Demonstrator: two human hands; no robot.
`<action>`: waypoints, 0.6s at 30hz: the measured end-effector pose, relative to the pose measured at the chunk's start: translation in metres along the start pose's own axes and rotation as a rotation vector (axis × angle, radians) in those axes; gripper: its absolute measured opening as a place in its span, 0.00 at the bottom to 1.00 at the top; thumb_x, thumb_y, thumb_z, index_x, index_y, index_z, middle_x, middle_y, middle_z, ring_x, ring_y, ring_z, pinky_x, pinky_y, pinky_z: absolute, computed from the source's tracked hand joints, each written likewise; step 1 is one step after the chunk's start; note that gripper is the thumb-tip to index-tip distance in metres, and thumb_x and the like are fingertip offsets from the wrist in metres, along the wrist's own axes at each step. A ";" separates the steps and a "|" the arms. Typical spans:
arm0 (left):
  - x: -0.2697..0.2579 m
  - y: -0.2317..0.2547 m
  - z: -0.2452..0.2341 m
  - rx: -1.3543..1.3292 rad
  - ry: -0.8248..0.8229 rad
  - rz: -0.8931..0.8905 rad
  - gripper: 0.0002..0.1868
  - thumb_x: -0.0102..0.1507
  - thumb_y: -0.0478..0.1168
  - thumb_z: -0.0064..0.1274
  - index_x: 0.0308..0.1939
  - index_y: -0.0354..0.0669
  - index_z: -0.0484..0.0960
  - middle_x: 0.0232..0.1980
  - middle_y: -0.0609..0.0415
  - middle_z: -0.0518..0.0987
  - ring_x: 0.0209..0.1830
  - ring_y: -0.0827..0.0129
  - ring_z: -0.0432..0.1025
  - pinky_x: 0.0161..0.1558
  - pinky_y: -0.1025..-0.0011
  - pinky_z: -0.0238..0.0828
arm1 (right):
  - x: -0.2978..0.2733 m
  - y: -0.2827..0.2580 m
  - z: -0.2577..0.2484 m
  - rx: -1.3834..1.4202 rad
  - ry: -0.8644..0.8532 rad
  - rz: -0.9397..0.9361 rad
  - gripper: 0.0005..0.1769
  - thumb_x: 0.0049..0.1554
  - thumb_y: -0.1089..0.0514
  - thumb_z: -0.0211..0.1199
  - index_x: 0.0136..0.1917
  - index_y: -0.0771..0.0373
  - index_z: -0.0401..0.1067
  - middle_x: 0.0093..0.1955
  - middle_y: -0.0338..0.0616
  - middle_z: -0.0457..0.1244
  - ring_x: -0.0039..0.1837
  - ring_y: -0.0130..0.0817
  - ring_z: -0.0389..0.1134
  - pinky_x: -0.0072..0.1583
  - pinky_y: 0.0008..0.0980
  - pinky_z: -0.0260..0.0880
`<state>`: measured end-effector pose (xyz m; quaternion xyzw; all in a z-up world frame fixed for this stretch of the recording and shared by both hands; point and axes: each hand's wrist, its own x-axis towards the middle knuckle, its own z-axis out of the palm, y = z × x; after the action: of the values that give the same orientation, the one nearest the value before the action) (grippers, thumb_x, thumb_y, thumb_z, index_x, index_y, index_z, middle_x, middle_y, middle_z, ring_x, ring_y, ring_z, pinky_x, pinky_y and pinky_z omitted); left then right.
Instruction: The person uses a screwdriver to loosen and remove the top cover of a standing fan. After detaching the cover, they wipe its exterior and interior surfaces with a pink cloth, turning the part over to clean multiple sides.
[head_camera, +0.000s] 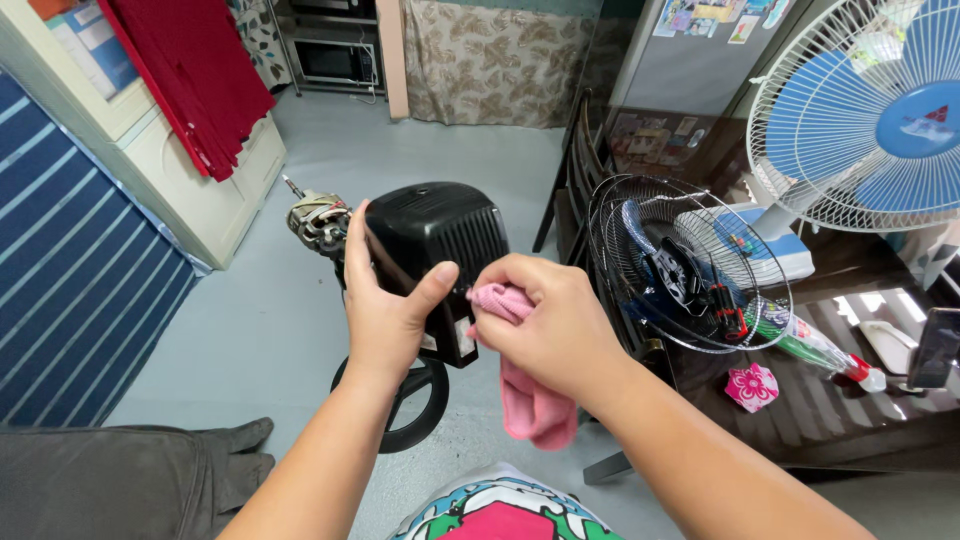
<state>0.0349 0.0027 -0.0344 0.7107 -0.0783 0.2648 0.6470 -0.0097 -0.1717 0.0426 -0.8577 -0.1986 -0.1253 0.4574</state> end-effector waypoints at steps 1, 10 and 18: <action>0.001 -0.002 0.001 -0.072 0.001 -0.006 0.59 0.54 0.55 0.71 0.80 0.39 0.53 0.74 0.42 0.66 0.74 0.56 0.64 0.73 0.60 0.60 | 0.000 -0.002 -0.004 0.081 -0.090 0.126 0.09 0.47 0.62 0.67 0.43 0.66 0.76 0.36 0.42 0.71 0.37 0.26 0.75 0.42 0.30 0.76; -0.005 0.000 -0.004 -0.181 -0.031 -0.021 0.60 0.54 0.54 0.71 0.80 0.39 0.51 0.73 0.44 0.66 0.73 0.60 0.65 0.72 0.63 0.62 | 0.010 -0.033 -0.032 0.177 -0.229 0.162 0.06 0.54 0.60 0.65 0.44 0.65 0.73 0.32 0.40 0.70 0.35 0.25 0.74 0.40 0.28 0.76; -0.015 0.003 0.002 -0.031 -0.014 0.056 0.64 0.49 0.54 0.76 0.79 0.37 0.53 0.73 0.41 0.64 0.74 0.55 0.63 0.73 0.60 0.61 | 0.020 -0.007 -0.009 0.225 -0.057 0.164 0.05 0.55 0.62 0.65 0.44 0.66 0.73 0.33 0.40 0.69 0.36 0.26 0.74 0.40 0.27 0.77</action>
<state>0.0217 -0.0034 -0.0390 0.6998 -0.1069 0.2766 0.6498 0.0046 -0.1712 0.0611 -0.8176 -0.1538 -0.0399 0.5535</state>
